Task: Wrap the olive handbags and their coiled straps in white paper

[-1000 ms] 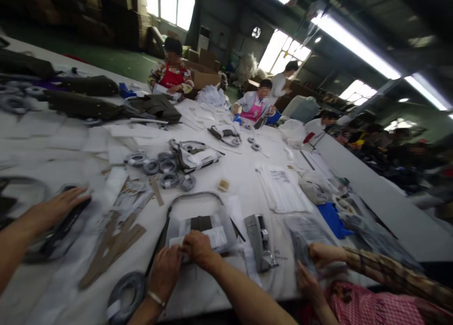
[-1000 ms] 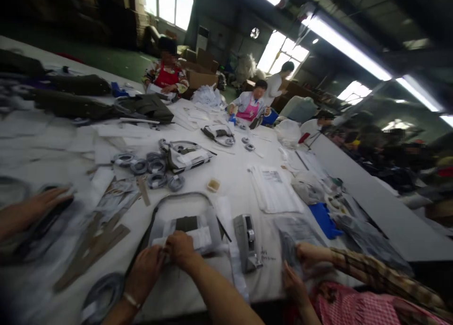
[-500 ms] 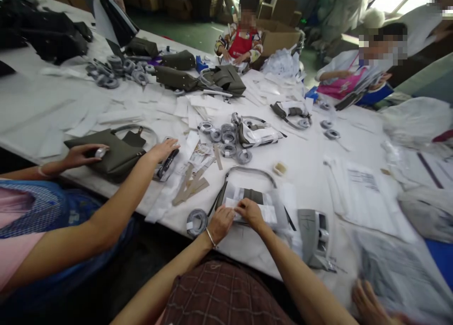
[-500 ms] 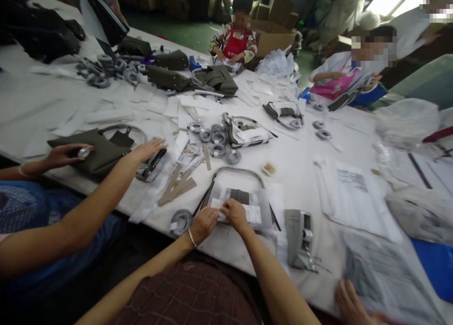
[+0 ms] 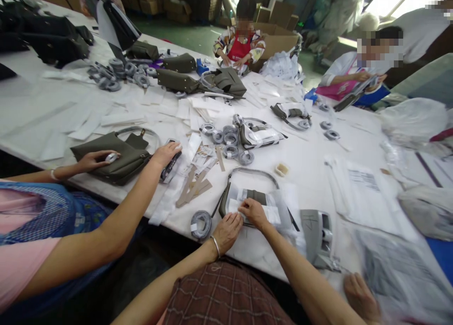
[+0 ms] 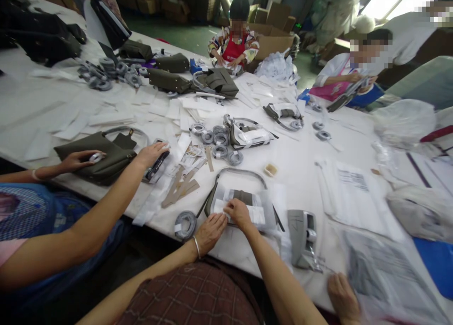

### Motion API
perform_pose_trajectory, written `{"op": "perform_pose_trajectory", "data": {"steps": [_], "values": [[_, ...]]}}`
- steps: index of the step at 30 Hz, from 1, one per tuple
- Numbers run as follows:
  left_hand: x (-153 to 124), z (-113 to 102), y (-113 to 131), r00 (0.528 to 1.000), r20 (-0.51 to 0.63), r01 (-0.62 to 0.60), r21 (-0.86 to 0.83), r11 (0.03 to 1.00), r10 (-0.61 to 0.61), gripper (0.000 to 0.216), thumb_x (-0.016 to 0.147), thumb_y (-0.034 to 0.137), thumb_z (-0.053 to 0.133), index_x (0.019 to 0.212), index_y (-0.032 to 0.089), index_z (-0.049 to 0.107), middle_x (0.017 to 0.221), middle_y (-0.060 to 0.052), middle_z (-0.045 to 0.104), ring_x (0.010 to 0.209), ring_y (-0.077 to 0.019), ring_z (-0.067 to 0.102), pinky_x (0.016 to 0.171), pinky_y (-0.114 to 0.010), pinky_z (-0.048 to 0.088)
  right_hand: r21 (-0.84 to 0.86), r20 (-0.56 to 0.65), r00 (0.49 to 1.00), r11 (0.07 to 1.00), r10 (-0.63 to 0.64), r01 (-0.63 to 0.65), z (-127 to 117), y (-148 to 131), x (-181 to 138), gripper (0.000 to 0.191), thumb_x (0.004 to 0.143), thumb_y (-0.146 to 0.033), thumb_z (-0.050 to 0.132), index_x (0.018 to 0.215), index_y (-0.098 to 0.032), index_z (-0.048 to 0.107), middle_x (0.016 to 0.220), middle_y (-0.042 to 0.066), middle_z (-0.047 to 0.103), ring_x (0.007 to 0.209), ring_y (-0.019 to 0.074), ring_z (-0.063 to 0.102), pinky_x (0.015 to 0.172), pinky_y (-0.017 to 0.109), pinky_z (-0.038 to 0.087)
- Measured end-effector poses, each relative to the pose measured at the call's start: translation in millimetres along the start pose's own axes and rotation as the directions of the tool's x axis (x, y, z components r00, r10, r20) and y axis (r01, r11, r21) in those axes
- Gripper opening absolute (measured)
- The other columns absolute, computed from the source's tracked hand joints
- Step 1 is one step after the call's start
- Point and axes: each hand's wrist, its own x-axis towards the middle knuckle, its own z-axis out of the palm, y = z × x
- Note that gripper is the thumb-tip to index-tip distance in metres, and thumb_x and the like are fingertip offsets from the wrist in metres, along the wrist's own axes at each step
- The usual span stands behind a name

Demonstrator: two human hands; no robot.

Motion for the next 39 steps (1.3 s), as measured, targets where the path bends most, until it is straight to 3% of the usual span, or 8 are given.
{"op": "perform_pose_trajectory", "data": {"steps": [8,11,18,23,28,30,33,39], "values": [[5,2,1,0.999,0.025,0.042,-0.014,0.999,-0.042,0.044,0.092,0.011,0.037,0.135,0.006,0.047,0.129,-0.018,0.057,0.12,-0.025,0.052,0.102,-0.041,0.039,0.106,-0.109,0.99,0.991,0.092,-0.081,3,-5,0,0.01,0.07,-0.024,0.066,0.063,-0.02,0.06,0.07,0.001,0.06,0.069,0.0143,0.054,0.07,0.026,0.044],[5,0,0,0.999,0.02,0.044,-0.045,0.998,-0.043,0.045,0.09,0.01,0.04,0.134,0.006,0.048,0.126,-0.017,0.058,0.119,-0.0258,0.052,0.101,-0.041,0.039,0.214,-0.156,0.973,0.968,0.169,-0.134,-1,-5,3,0.012,0.074,-0.03,0.059,0.07,-0.019,0.06,0.067,0.0,0.06,0.063,0.0145,0.057,0.058,0.025,0.047],[7,-4,4,0.991,0.024,0.133,-0.106,0.985,-0.131,0.05,0.083,0.006,0.046,0.132,0.01,0.05,0.125,-0.014,0.059,0.118,-0.0248,0.052,0.102,-0.04,0.039,0.457,-0.258,0.924,0.878,0.283,-0.141,-57,24,-50,0.04,0.075,-0.058,0.055,0.082,-0.019,0.06,0.071,0.002,0.063,0.065,0.0188,0.064,0.046,0.026,0.051],[8,-8,5,0.986,0.036,0.165,-0.12,0.979,-0.162,0.054,0.078,0.001,0.045,0.131,0.012,0.052,0.126,-0.012,0.06,0.118,-0.0242,0.052,0.102,-0.04,0.04,0.567,-0.463,0.755,0.81,0.465,-0.15,-116,96,-135,0.047,0.07,-0.061,0.063,0.088,-0.018,0.064,0.07,0.003,0.066,0.064,0.0196,0.063,0.054,0.03,0.054],[8,-4,-1,0.988,0.001,0.151,-0.109,0.982,-0.152,0.055,0.078,-0.001,0.044,0.13,0.015,0.055,0.127,-0.011,0.061,0.118,-0.0236,0.054,0.102,-0.039,0.041,0.485,-0.601,0.549,0.811,0.581,-0.327,-147,171,-202,0.044,0.068,-0.058,0.059,0.089,-0.02,0.069,0.09,0.01,0.072,0.085,0.0264,0.068,0.075,0.037,0.055],[9,-3,-3,0.989,-0.003,0.149,-0.089,0.985,-0.15,0.054,0.079,0.0,0.043,0.129,0.016,0.056,0.126,-0.01,0.061,0.118,-0.0234,0.054,0.102,-0.039,0.042,0.508,-0.535,0.564,0.774,0.628,-0.379,-150,189,-219,0.04,0.067,-0.056,0.06,0.084,-0.023,0.071,0.09,0.011,0.073,0.089,0.0292,0.069,0.076,0.038,0.055],[11,-3,-3,0.989,0.005,0.15,-0.053,0.987,-0.149,0.053,0.079,0.001,0.044,0.127,0.017,0.057,0.125,-0.009,0.063,0.117,-0.0227,0.057,0.101,-0.038,0.044,0.571,-0.417,0.663,0.747,0.622,-0.34,-151,201,-236,0.035,0.065,-0.055,0.06,0.078,-0.025,0.073,0.086,0.01,0.074,0.086,0.0297,0.07,0.073,0.039,0.055],[11,2,-4,0.985,-0.047,0.166,0.017,0.986,-0.165,0.053,0.075,0.002,0.043,0.122,0.018,0.061,0.121,-0.008,0.066,0.112,-0.0213,0.061,0.098,-0.037,0.048,0.588,-0.348,0.77,0.764,0.536,-0.266,-146,187,-225,0.035,0.065,-0.057,0.06,0.07,-0.024,0.071,0.074,0.008,0.072,0.076,0.0271,0.069,0.062,0.037,0.054]]}}
